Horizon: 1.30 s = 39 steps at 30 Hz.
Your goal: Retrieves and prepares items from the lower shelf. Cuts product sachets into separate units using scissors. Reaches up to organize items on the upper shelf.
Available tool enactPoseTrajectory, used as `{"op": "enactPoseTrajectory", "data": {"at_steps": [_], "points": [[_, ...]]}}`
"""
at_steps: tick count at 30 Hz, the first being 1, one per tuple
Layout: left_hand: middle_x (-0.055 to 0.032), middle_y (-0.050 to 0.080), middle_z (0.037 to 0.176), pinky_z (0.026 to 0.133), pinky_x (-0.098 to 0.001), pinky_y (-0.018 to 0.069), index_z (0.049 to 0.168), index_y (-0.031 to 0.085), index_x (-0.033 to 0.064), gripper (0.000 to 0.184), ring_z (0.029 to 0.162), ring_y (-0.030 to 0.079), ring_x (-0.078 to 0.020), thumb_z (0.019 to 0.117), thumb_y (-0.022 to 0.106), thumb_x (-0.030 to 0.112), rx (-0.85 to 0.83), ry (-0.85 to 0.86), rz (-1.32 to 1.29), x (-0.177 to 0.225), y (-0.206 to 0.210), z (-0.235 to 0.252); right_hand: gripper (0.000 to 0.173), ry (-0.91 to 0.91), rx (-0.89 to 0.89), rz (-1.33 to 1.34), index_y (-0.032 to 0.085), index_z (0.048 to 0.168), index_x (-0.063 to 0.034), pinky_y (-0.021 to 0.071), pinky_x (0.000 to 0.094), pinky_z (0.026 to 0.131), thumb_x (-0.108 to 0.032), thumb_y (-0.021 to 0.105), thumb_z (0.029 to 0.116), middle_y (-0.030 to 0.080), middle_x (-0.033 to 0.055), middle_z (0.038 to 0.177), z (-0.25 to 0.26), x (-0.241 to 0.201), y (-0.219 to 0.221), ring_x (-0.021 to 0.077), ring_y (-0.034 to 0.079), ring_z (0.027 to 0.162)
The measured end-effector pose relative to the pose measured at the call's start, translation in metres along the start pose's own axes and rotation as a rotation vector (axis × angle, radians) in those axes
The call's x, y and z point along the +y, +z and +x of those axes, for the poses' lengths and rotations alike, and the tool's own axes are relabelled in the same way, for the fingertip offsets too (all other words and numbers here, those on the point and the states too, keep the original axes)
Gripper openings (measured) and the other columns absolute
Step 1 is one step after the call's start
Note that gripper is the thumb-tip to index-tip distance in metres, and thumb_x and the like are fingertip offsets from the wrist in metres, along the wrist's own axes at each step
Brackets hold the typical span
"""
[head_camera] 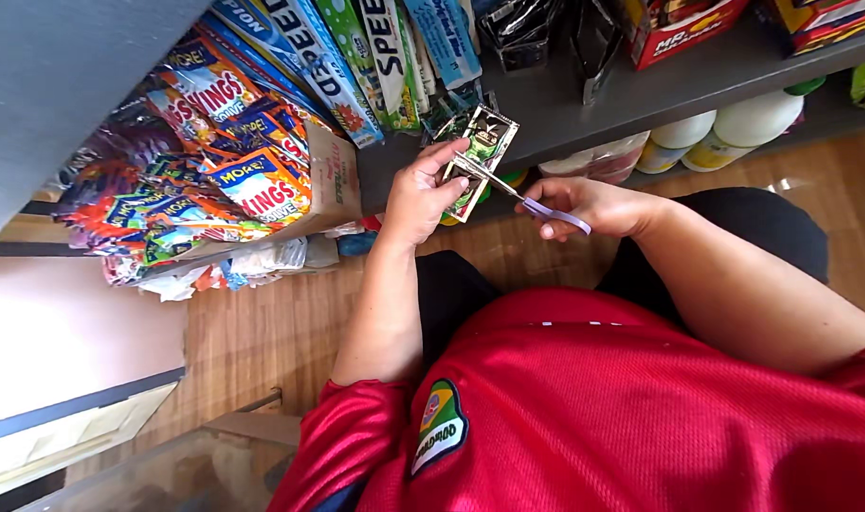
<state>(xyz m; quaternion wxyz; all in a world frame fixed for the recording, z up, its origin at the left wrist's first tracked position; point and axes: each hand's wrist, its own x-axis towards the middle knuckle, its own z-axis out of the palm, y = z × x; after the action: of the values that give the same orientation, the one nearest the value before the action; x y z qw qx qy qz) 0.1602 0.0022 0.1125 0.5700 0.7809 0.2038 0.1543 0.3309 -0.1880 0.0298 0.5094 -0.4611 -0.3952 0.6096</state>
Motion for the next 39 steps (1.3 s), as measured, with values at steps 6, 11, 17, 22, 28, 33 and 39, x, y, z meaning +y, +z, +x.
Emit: {"op": "enactPoseTrajectory", "data": {"at_steps": [6,11,17,22,28,33,39], "points": [[-0.0116,0.058,0.138,0.092,-0.0265,0.0569,0.13,0.062,-0.0057,0.046,0.111,0.065,-0.0113,0.0854,0.06,-0.016,0.0,0.002,-0.005,0.0,0.0,-0.001,0.042,-0.016,-0.01,0.009,0.058,0.122,-0.0061,0.0498,0.0161,0.057,-0.009,0.072,0.0832,0.066,-0.0031,0.08,0.0,0.001,0.0,0.0016,0.06,0.063],[-0.0111,0.058,0.138,0.091,-0.0263,0.0576,0.131,0.062,-0.005,0.046,0.109,0.065,-0.0108,0.0855,0.061,-0.015,0.003,-0.005,-0.017,0.002,0.0,-0.001,0.041,-0.031,-0.013,0.023,0.058,0.121,-0.0065,0.0502,0.0157,0.056,-0.007,0.072,0.0822,0.066,-0.0036,0.078,0.0,0.003,0.001,0.0016,0.059,0.06],[-0.0107,0.058,0.138,0.093,-0.0289,0.0575,0.131,0.061,-0.0051,0.047,0.111,0.065,-0.0129,0.0853,0.059,-0.016,-0.021,-0.035,-0.069,0.004,-0.003,0.0,0.041,-0.05,-0.034,0.022,0.058,0.121,-0.0064,0.0497,0.0154,0.054,-0.005,0.073,0.0826,0.066,-0.0032,0.077,0.0,0.004,0.0,0.0016,0.059,0.059],[-0.01,0.058,0.138,0.09,-0.0302,0.0588,0.133,0.059,-0.0042,0.049,0.108,0.067,-0.013,0.0852,0.058,-0.017,-0.033,-0.065,-0.11,0.006,-0.003,-0.001,0.04,-0.056,-0.033,0.003,0.058,0.121,-0.0055,0.0471,0.0147,0.052,-0.007,0.072,0.0831,0.066,-0.0037,0.075,0.0,0.004,0.001,0.0006,0.057,0.057],[-0.0064,0.066,0.128,0.085,-0.0281,0.0598,0.138,0.054,-0.0018,0.055,0.098,0.07,-0.0097,0.0845,0.058,-0.016,-0.142,-0.133,-0.146,0.009,-0.006,-0.004,0.043,-0.053,-0.078,0.004,0.057,0.122,-0.0077,0.0469,0.0138,0.054,-0.015,0.073,0.0819,0.066,-0.0056,0.076,0.0,0.005,0.001,-0.0008,0.058,0.059],[-0.0054,0.068,0.126,0.086,-0.0291,0.0603,0.138,0.054,-0.0004,0.056,0.098,0.071,-0.0108,0.0843,0.058,-0.016,-0.182,-0.134,-0.187,0.004,-0.009,-0.003,0.044,-0.044,-0.076,-0.01,0.057,0.121,-0.0081,0.0481,0.0148,0.055,-0.017,0.073,0.0809,0.065,-0.0058,0.075,-0.001,0.004,0.003,-0.0002,0.059,0.06],[-0.0033,0.07,0.119,0.086,-0.0305,0.0608,0.134,0.055,0.0041,0.057,0.098,0.071,-0.0121,0.0807,0.062,-0.015,-0.219,-0.109,-0.241,0.001,-0.013,-0.001,0.04,-0.064,-0.08,0.019,0.059,0.119,-0.0066,0.0488,0.0146,0.053,-0.007,0.073,0.0812,0.065,-0.005,0.073,-0.001,0.004,0.004,0.0003,0.058,0.057]]}}
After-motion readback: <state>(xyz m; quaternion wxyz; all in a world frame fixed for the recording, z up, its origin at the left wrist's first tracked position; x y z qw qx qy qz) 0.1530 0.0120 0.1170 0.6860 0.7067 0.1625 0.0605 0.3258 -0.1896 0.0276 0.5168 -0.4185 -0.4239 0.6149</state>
